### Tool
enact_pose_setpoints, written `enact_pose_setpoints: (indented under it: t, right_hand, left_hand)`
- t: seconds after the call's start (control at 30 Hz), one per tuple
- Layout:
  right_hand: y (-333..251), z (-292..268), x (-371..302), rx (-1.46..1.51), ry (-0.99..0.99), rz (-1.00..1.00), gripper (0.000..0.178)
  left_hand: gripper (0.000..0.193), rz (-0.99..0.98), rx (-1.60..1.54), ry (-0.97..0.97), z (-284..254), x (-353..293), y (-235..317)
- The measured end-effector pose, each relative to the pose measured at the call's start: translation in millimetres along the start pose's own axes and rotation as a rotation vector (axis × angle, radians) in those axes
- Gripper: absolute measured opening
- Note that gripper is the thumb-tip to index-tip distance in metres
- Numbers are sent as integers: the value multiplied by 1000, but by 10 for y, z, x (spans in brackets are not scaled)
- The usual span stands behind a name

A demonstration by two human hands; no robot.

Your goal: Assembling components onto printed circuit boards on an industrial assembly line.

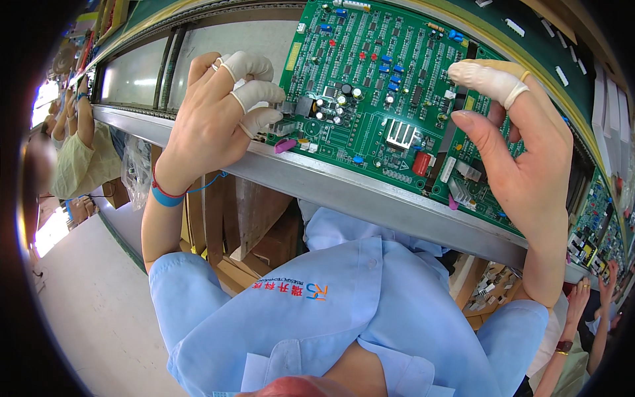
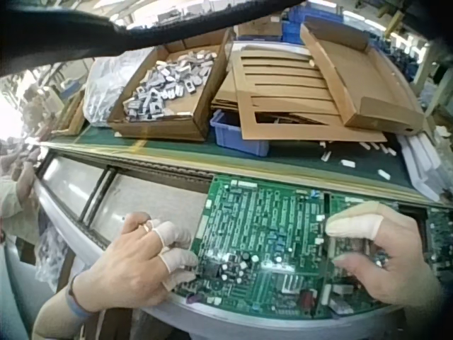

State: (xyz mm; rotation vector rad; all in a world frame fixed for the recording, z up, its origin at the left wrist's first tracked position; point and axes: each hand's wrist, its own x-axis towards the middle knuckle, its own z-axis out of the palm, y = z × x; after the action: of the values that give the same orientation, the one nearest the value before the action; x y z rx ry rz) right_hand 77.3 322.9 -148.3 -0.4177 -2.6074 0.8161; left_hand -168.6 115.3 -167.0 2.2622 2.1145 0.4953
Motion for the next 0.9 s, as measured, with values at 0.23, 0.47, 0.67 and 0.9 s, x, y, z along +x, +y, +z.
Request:
enact_pose_setpoints:
  t: [0.23, 0.47, 0.67, 0.9]
  right_hand:
    - [52, -53, -20, -21, 9, -12, 30]
    - [55, -80, -11, -49, -4, -30, 32]
    - [648, -543, -310, 75, -55, 182, 33]
    - [728, -593, -320, 34, -86, 88, 33]
  left_hand:
    - [24, 69, 30, -75, -81, 69, 29]
    - [33, 22, 236, 5, -310, -62, -56]
    - [34, -767, 738, 261, -1185, -1082, -67]
    - [29, -1682, 353, -250, -481, -3795, -233]
